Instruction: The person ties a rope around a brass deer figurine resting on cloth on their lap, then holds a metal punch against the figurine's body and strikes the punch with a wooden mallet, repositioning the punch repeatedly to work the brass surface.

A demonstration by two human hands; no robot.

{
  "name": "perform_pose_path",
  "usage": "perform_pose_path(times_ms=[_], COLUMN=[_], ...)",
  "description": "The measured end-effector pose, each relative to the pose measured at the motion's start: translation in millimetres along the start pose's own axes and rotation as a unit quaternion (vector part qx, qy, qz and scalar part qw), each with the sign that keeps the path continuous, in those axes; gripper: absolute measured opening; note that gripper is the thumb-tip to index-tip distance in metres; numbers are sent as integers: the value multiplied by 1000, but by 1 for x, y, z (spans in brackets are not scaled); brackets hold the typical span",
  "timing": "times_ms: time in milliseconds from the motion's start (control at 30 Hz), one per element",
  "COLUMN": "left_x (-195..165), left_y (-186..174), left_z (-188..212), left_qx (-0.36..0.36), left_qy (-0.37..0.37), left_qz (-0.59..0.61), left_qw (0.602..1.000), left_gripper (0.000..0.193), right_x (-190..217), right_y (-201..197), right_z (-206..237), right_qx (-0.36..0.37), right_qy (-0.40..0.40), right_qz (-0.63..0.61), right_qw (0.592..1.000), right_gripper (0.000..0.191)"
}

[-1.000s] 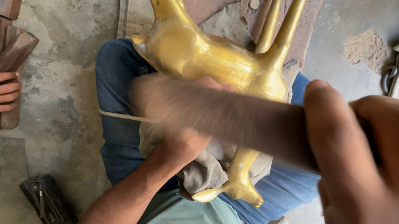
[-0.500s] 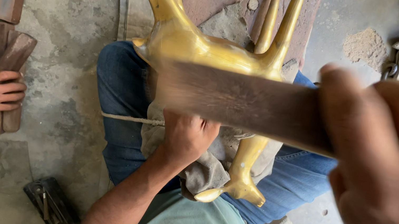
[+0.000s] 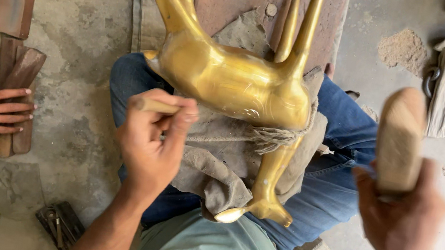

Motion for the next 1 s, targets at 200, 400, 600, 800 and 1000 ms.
perform_pose_path(times_ms=[200,400,600,800,1000], left_x=[-9,-4,8,8,23], left_y=[-1,30,53,56,59], left_z=[10,0,-10,1,9], left_qx=[-7,-23,-28,-49,-79], left_qy=[8,9,23,82,92], left_qz=[-2,96,144,70,81], left_qw=[1000,995,989,993,989], left_gripper=[22,26,22,23,26], right_x=[-113,-130,-71,44,191], right_y=[63,51,19,-44,-61], right_z=[55,76,27,-12,-13], right_qx=[47,15,35,32,-78], right_qy=[206,231,114,-61,-348], right_qz=[-24,-89,-191,65,424], right_qw=[977,969,974,996,832], right_gripper=[35,37,42,61,62])
Point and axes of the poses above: each hand's wrist, its own z-axis away from the middle knuckle, its own y-axis out of the palm, x = y × z, the point moved 9 cm from there along -z, towards the middle knuckle, and after that the axes turned 6 degrees about x, right-handed, at the moved point
